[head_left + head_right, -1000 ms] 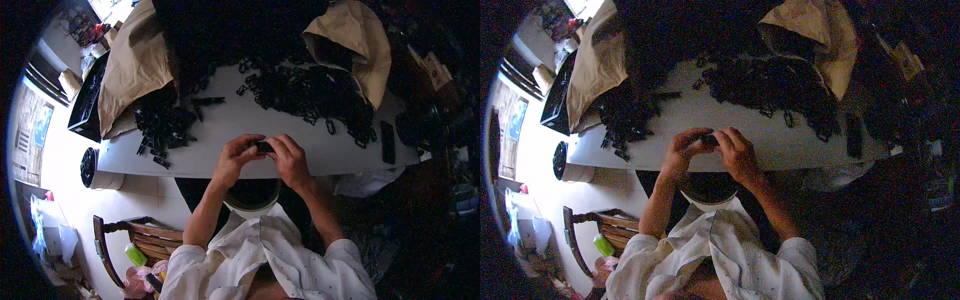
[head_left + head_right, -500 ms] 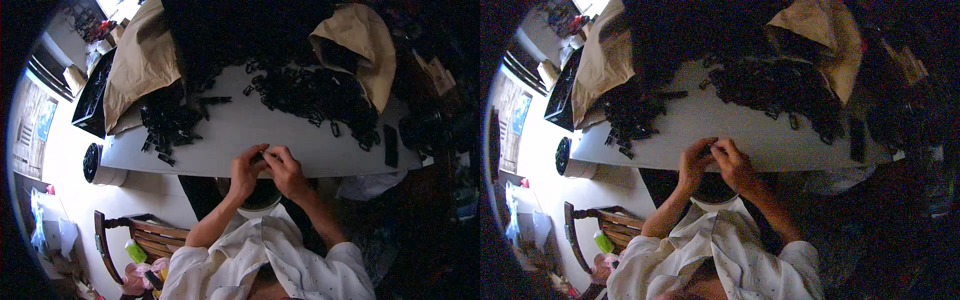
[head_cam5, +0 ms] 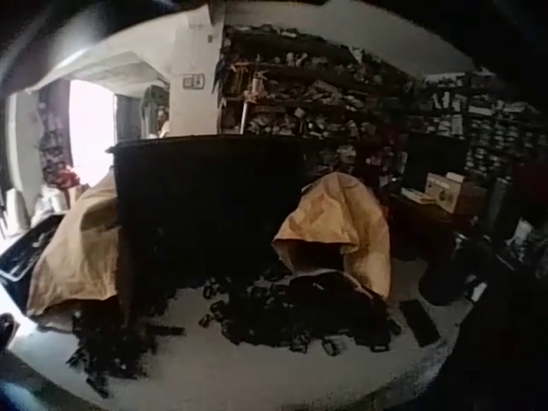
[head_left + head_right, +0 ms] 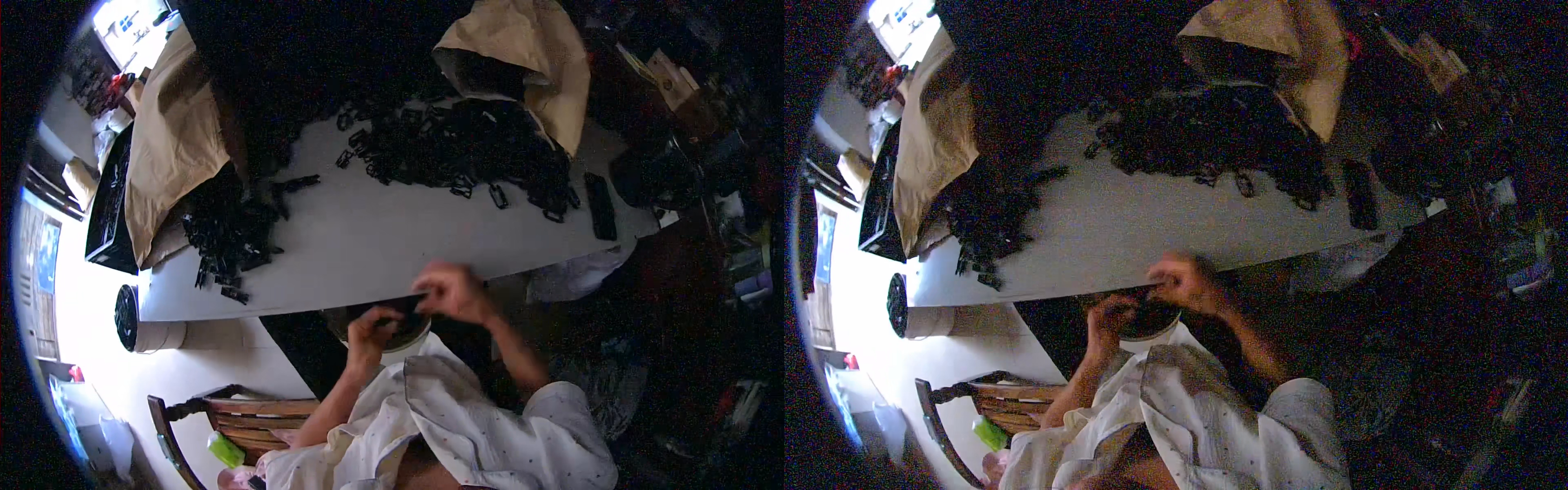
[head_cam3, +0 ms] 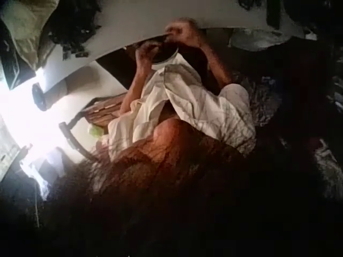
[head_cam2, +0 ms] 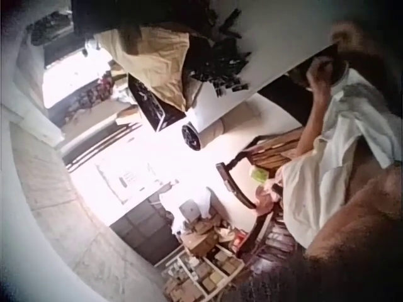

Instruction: Sorting and arranging small black plastic components on a white workbench.

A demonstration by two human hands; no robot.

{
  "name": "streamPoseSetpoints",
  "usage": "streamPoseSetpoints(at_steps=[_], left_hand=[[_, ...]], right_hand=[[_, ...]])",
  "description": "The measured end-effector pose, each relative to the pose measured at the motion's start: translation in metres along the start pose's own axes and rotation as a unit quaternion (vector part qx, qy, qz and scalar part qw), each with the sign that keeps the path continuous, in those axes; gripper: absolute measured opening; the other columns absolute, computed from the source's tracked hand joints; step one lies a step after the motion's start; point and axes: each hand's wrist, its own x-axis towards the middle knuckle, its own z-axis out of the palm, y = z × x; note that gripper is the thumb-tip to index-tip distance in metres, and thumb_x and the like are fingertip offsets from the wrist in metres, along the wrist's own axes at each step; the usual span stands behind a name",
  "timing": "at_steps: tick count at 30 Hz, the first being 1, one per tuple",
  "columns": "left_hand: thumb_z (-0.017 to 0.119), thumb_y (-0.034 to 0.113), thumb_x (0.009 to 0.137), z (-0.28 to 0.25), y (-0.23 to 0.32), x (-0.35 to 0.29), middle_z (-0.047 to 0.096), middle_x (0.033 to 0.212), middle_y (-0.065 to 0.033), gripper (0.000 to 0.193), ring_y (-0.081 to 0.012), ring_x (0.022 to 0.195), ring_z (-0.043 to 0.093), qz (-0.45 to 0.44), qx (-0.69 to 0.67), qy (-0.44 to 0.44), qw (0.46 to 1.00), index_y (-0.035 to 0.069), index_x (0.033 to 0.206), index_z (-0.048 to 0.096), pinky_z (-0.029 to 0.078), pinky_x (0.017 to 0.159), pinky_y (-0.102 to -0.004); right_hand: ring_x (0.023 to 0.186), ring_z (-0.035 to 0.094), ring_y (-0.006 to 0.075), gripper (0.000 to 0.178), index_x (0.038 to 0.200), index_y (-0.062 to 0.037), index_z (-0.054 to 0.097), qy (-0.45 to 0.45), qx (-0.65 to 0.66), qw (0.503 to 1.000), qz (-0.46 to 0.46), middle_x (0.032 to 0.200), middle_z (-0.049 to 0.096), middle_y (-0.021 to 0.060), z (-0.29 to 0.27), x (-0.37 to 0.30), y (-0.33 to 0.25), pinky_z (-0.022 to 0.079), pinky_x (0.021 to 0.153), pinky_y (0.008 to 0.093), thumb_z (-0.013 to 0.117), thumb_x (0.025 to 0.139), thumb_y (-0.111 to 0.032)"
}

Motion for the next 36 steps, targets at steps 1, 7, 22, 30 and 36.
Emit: streamPoseSetpoints(at_steps=[1, 7, 22, 30, 36], left_hand=[[0.055, -0.002, 0.077, -0.002, -0.019, -0.002, 0.061, 0.088, -0.0064, 0.011, -0.0157, 0.08, 0.056, 0.019, 0.064, 0.004, 0.998, -0.001, 0.086, 0.061, 0.044, 0.072, -0.0275], [0.058, 0.001, 0.072, -0.017, -0.069, 0.018, 0.06, 0.08, -0.0137, 0.02, -0.0286, 0.068, 0.055, 0.115, 0.324, -0.075, 0.936, 0.0, 0.092, 0.06, 0.046, 0.067, -0.0307], [0.056, 0.004, 0.071, -0.052, 0.044, 0.238, 0.054, 0.079, -0.0179, 0.013, -0.0341, 0.071, 0.052, 0.322, 0.53, 0.137, 0.772, -0.003, 0.083, 0.055, 0.043, 0.056, -0.0423], [0.059, 0.003, 0.072, -0.053, 0.047, 0.248, 0.049, 0.088, -0.021, 0.019, -0.0363, 0.076, 0.051, 0.4, 0.576, 0.202, 0.684, -0.004, 0.089, 0.052, 0.043, 0.054, -0.0415], [0.052, 0.016, 0.085, -0.028, 0.059, 0.172, 0.056, 0.087, -0.0142, 0.017, -0.0205, 0.064, 0.059, 0.107, -0.02, 0.075, 0.991, 0.0, 0.09, 0.055, 0.047, 0.056, -0.0341]], right_hand=[[0.06, 0.054, 0.0176, 0.015, 0.081, -0.0009, 0.054, 0.098, -0.005, 0.995, -0.004, 0.074, 0.052, 0.0054, -0.013, -0.001, 0.009, 0.045, 0.055, 0.0288, 0.064, 0.07, -0.004], [0.082, 0.053, 0.0319, 0.032, 0.1, -0.0023, 0.051, 0.269, -0.442, 0.851, 0.092, 0.1, 0.047, 0.0159, -0.093, 0.027, 0.063, 0.044, 0.064, 0.0422, 0.066, 0.072, -0.008], [0.07, 0.057, 0.0148, 0.029, 0.108, 0.0003, 0.054, 0.269, 0.312, 0.902, 0.132, 0.084, 0.06, 0.007, -0.084, 0.02, 0.066, 0.044, 0.057, 0.0254, 0.051, 0.086, -0.019], [0.08, 0.054, 0.0153, 0.033, 0.114, 0.0039, 0.048, 0.112, 0.422, 0.884, 0.167, 0.092, 0.055, 0.0068, -0.057, 0.03, 0.037, 0.045, 0.064, 0.0273, 0.047, 0.088, -0.016], [0.084, 0.053, 0.0145, 0.029, 0.111, 0.004, 0.049, 0.085, 0.514, 0.844, 0.131, 0.097, 0.055, 0.0078, -0.041, 0.043, 0.018, 0.043, 0.076, 0.0286, 0.044, 0.088, -0.014]])
